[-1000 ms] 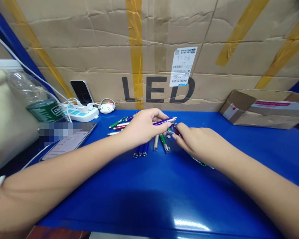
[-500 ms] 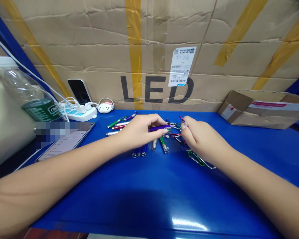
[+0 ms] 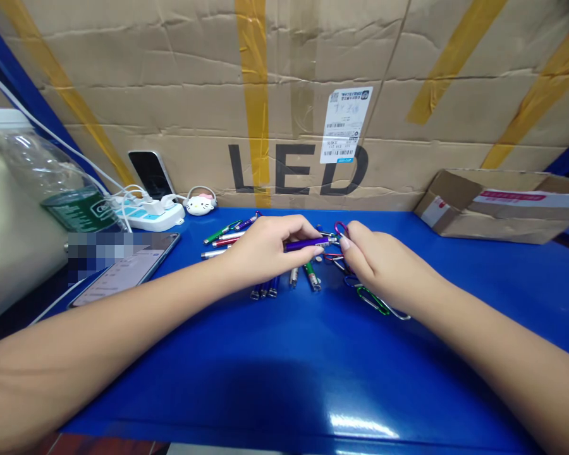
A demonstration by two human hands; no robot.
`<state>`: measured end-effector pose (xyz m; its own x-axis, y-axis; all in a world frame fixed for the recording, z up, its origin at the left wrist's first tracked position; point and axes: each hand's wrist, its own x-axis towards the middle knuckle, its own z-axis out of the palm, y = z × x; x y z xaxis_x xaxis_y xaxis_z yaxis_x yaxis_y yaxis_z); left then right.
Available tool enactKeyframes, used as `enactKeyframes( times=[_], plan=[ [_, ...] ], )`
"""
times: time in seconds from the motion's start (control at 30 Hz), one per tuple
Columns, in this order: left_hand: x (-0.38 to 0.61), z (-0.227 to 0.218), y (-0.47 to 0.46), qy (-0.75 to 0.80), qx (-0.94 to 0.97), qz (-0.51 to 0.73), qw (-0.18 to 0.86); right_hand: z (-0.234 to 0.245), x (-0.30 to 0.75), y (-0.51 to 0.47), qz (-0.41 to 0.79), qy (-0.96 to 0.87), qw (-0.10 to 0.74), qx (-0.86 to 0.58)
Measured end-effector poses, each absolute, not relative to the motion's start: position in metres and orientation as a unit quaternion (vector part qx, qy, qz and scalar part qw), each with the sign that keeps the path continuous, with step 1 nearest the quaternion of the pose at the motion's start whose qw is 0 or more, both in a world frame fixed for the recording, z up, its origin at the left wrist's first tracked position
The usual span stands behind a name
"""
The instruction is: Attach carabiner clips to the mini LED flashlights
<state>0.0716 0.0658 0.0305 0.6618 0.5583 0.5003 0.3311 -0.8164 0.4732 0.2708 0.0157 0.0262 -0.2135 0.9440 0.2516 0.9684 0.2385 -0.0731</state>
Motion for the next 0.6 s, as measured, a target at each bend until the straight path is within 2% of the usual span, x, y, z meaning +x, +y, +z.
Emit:
enactKeyframes(
  times=[0.17, 0.6],
  plan=[
    [0.072, 0.030, 0.065, 0.250, 0.902, 0.325, 0.139, 0.026, 0.265, 0.015, -0.072, -0.766, 0.078, -0.634],
    [0.082, 0.020, 0.058, 0.306, 0.876, 0.367, 0.058, 0.024, 0.259, 0.015, -0.119, -0.750, 0.041, -0.650]
  ],
)
